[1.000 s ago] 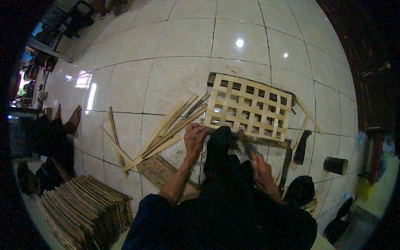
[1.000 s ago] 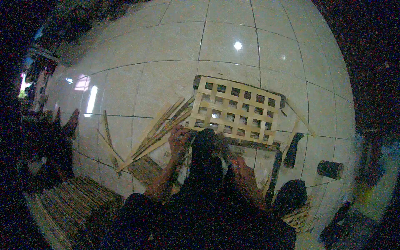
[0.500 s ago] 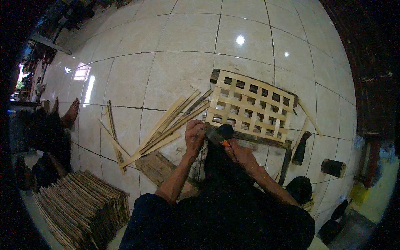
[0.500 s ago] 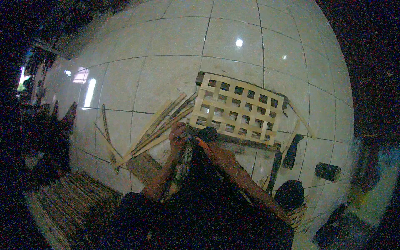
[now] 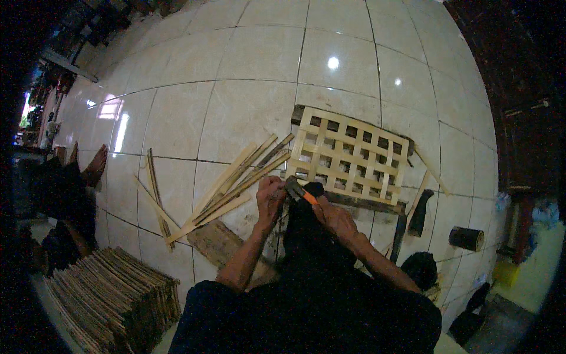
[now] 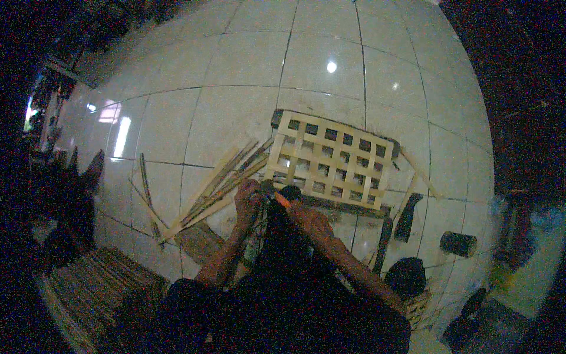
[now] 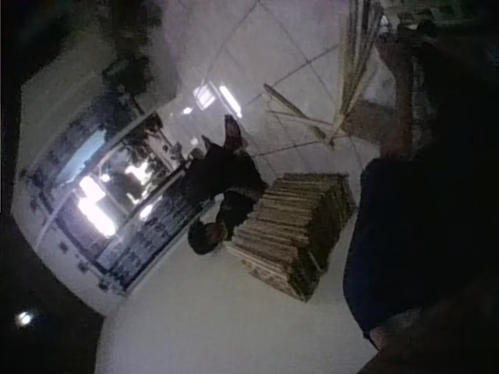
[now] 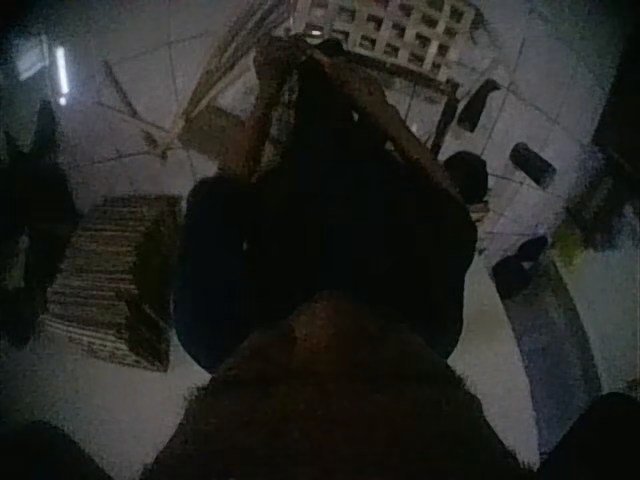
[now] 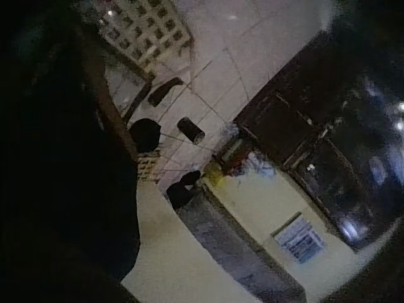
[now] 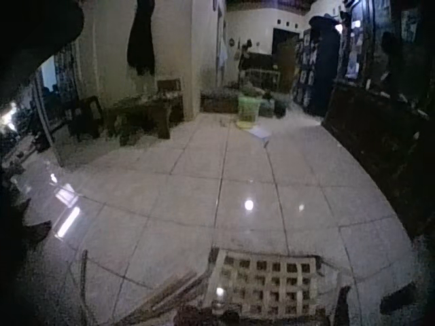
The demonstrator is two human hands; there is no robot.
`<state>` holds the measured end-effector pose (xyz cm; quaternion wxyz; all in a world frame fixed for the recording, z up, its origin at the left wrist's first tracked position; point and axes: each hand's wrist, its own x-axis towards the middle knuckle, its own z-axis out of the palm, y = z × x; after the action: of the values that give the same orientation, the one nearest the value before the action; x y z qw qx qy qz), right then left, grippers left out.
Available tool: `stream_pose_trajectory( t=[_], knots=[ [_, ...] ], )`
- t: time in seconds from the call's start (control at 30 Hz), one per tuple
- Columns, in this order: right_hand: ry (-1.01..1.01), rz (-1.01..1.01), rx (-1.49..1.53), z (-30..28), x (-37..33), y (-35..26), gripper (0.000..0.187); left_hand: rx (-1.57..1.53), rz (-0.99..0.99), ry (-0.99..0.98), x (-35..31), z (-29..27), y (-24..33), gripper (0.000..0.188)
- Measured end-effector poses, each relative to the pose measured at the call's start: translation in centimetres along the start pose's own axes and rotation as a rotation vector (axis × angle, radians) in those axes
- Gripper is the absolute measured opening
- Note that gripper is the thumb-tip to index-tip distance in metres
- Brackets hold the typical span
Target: The person sits on the floor and assembles a wooden lattice by inserting thin wooden strips into a grid frame. They use a hammer to tap the strips into place and adjust the lattice orientation as needed.
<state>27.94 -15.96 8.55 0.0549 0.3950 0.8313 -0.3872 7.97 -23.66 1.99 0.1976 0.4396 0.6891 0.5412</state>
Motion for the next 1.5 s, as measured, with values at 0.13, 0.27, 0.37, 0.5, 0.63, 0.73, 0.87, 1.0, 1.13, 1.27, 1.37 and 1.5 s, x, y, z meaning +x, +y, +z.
stream_pose_trajectory(
  t=[0.13,0.27,0.37,0.5,0.63,0.73,0.87,1.0,1.13,1.27,1.37,1.5],
  knots=[
    [0.039,-0.035,0.096,-1.4,-0.9,-0.9,0.024,0.016,0.022,-0.09,0.2,-1.1,-0.3,0.016],
    [0.088,-0.011,0.06,-0.7,-0.9,0.9,0.023,0.114,0.037,0.061,1.3,-1.5,0.8,0.026],
    [0.062,-0.043,0.082,-1.3,-0.9,-0.1,0.024,0.141,0.074,-0.077,1.1,-1.2,-3.3,0.029],
    [0.251,-0.349,0.04,-0.5,-0.8,-1.0,0.026,-0.024,-0.048,-0.115,0.5,-0.2,-5.1,0.026],
    [0.003,-0.095,-0.149,-0.4,0.9,-0.3,0.028,-0.01,-0.122,-0.123,0.9,-0.6,-3.2,0.026],
    [-0.001,-0.037,-0.137,0.0,1.1,0.3,0.029,0.03,-0.085,-0.144,0.7,-1.0,-2.4,0.026],
    [0.12,-0.206,0.046,-1.7,-0.5,-2.0,0.033,0.012,-0.072,-0.134,0.0,-0.5,-6.1,0.028],
    [0.156,-0.366,0.022,-2.6,0.1,-2.2,0.03,0.032,-0.067,-0.14,0.5,-0.8,-4.0,0.029],
    [-0.051,0.03,-0.094,-2.0,1.1,-1.9,0.032,0.009,-0.181,-0.218,1.0,-1.5,-2.3,0.03],
    [0.251,-0.354,-0.009,-1.1,0.0,-0.4,0.036,-0.027,-0.169,-0.179,0.7,-1.1,-3.3,0.028],
    [-0.016,-0.087,-0.343,-0.6,1.3,0.0,0.032,-0.049,-0.13,-0.167,0.6,-1.0,-4.0,0.027],
    [-0.014,-0.103,-0.196,-2.4,0.4,-3.1,0.029,-0.024,-0.087,-0.14,0.7,-1.2,-3.5,0.026]
  ],
)
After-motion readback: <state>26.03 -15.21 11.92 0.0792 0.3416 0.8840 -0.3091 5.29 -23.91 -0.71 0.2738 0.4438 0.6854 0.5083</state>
